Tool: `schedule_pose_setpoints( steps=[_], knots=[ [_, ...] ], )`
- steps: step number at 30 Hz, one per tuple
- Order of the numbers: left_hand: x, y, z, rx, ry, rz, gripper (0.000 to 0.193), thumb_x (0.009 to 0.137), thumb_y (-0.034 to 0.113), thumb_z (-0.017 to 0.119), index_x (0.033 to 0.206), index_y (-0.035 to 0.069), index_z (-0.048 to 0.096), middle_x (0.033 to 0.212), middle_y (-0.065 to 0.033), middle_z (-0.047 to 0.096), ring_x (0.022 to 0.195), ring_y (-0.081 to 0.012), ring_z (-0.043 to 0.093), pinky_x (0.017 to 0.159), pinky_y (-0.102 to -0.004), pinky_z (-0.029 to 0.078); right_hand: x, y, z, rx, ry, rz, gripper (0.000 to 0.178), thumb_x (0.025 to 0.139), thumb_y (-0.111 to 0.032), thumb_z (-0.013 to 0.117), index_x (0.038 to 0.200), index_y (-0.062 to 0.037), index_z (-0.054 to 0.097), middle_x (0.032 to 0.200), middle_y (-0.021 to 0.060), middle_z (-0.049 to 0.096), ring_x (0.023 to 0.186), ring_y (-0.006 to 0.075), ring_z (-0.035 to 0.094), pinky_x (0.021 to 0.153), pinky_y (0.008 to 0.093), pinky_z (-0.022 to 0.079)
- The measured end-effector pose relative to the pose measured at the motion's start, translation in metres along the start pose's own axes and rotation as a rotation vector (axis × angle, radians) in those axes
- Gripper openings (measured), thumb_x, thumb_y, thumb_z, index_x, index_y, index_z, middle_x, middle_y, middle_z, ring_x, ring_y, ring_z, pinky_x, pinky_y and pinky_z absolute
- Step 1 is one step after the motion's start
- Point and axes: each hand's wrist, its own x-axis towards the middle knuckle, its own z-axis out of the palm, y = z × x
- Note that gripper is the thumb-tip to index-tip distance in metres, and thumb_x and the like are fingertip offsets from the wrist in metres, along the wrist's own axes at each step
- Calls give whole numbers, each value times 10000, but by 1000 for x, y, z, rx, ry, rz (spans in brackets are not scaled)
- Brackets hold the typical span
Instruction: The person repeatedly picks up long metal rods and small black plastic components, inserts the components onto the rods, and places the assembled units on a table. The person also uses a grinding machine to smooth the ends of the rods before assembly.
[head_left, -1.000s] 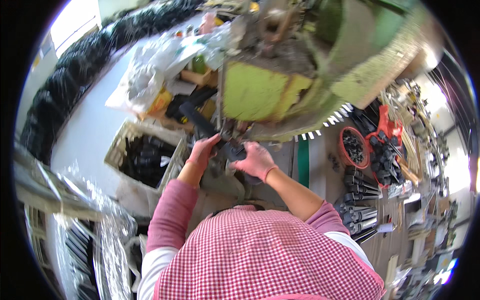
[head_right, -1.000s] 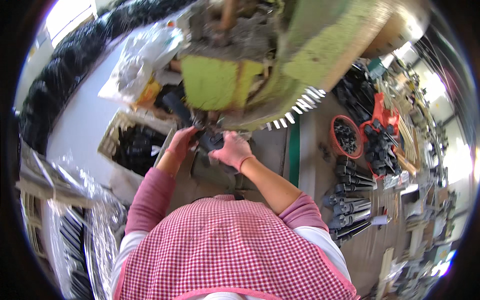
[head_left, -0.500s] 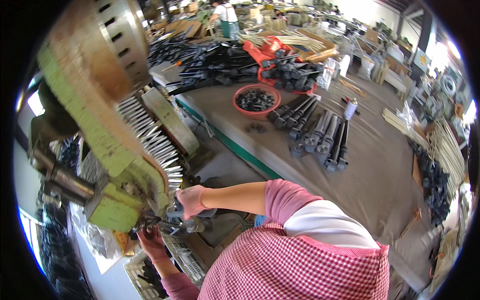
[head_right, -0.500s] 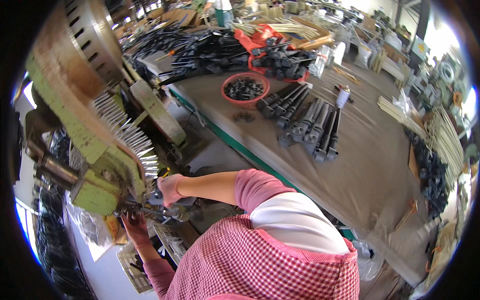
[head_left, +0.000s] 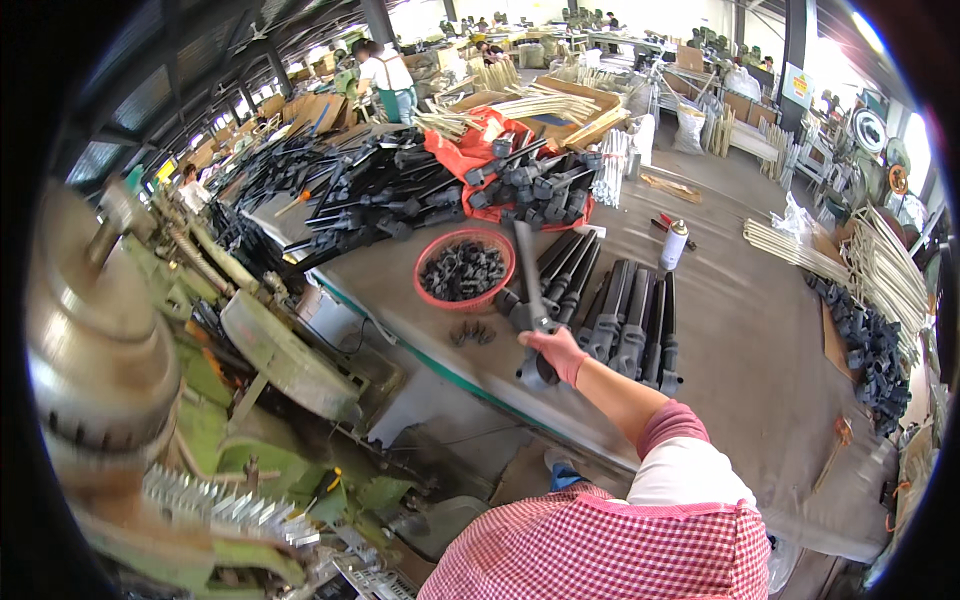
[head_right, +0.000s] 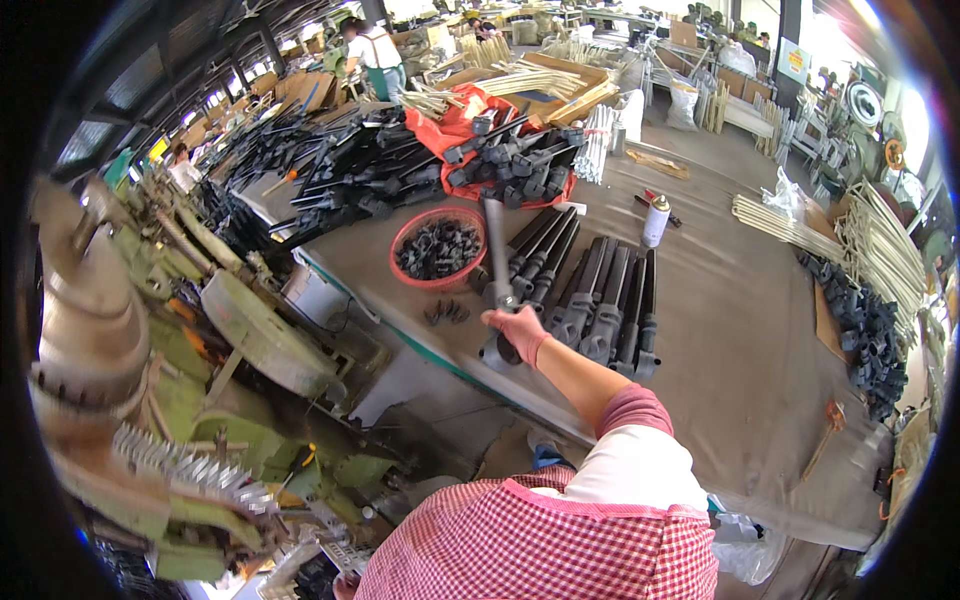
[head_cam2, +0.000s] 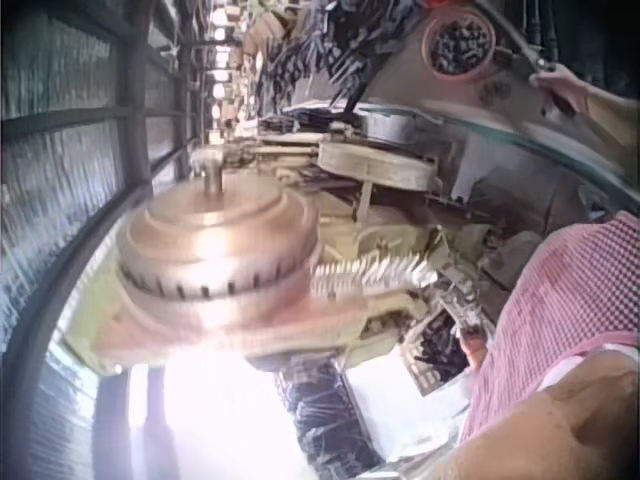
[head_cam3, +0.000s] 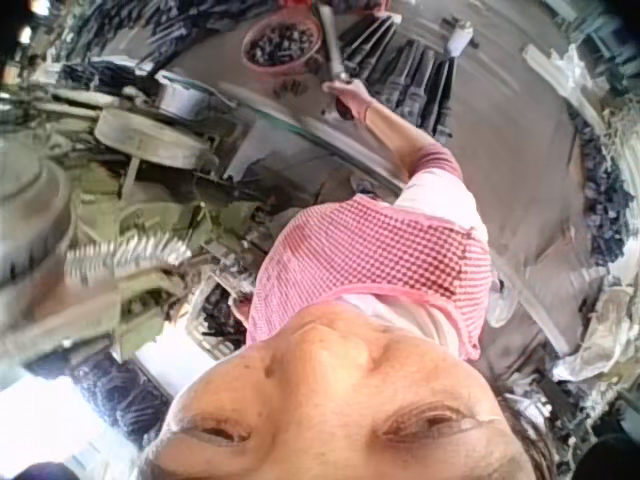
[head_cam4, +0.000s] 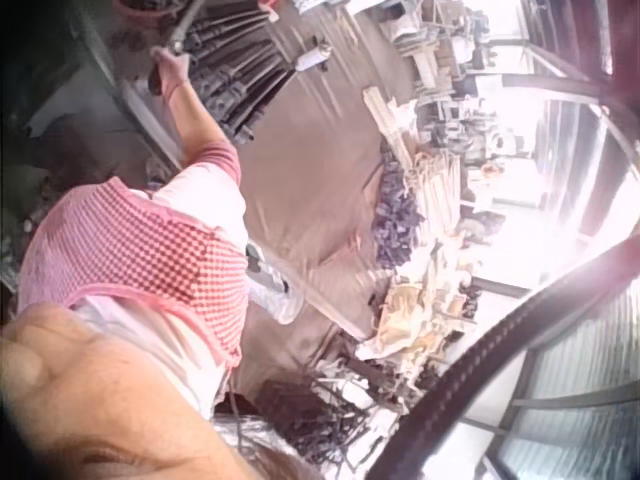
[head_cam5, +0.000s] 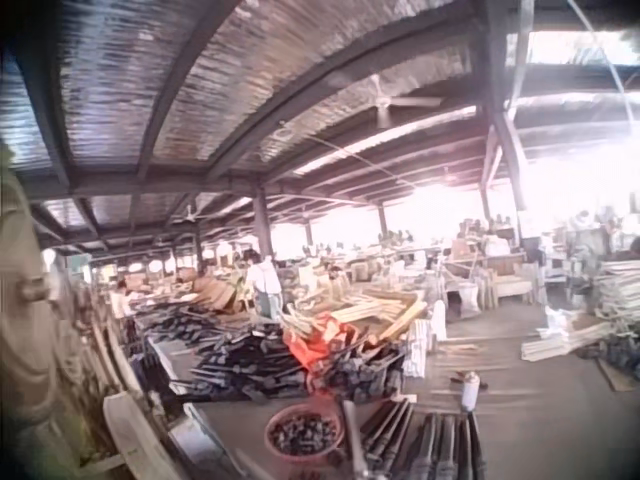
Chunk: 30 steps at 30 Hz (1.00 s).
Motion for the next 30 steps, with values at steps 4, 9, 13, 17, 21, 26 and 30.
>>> schedule_pose_setpoints(
  steps=[4,9,13,17,21,26,30],
  knots=[
    [33,109,63,-571,6,-648,236,894,354,554,891,124,606,773,4,573,753,-142,566,715,-424,479,106,-19,-59,80,205,155,294,752,-261,832,865,-12,723,841,30,663,687,122,583,621,334,478],
    [78,249,94,-427,-76,-620,229,891,338,570,919,114,611,819,-21,587,795,-172,577,746,-423,484,256,-93,-93,116,38,-85,220,813,-198,782,879,3,719,879,83,712,783,188,685,748,341,555],
    [107,307,110,-322,-134,-576,228,890,325,582,942,106,616,856,-41,599,829,-196,586,771,-422,489,352,-141,-76,-434,625,-463,566,835,-319,706,1256,34,569,1114,181,688,1066,299,658,943,362,490],
    [118,328,121,-259,-186,-549,229,888,312,595,964,97,620,893,-61,610,863,-220,595,796,-422,493,333,-110,-95,-625,517,-451,575,830,-299,693,1288,23,562,1201,206,650,1144,334,615,993,383,465],
    [125,334,132,-213,-270,-501,233,886,299,607,987,89,624,930,-81,622,896,-244,604,821,-421,497,220,-71,-203,-1117,908,-416,501,769,-192,669,1237,-29,599,1168,229,624,1137,398,575,1004,443,456],
    [132,335,143,-162,-387,-398,242,883,283,623,1015,79,629,976,-106,636,938,-274,616,852,-420,503,50,-21,-317,-1073,1090,498,656,808,-389,659,1299,23,521,1309,260,568,1201,379,572,1037,444,455],
    [124,329,149,-124,-482,-292,253,882,270,635,1037,71,634,1013,-126,648,972,-298,625,877,-419,507,2,13,-330,-884,833,479,545,744,-401,715,1034,58,668,1027,260,694,1011,379,677,906,443,524]
  ],
)
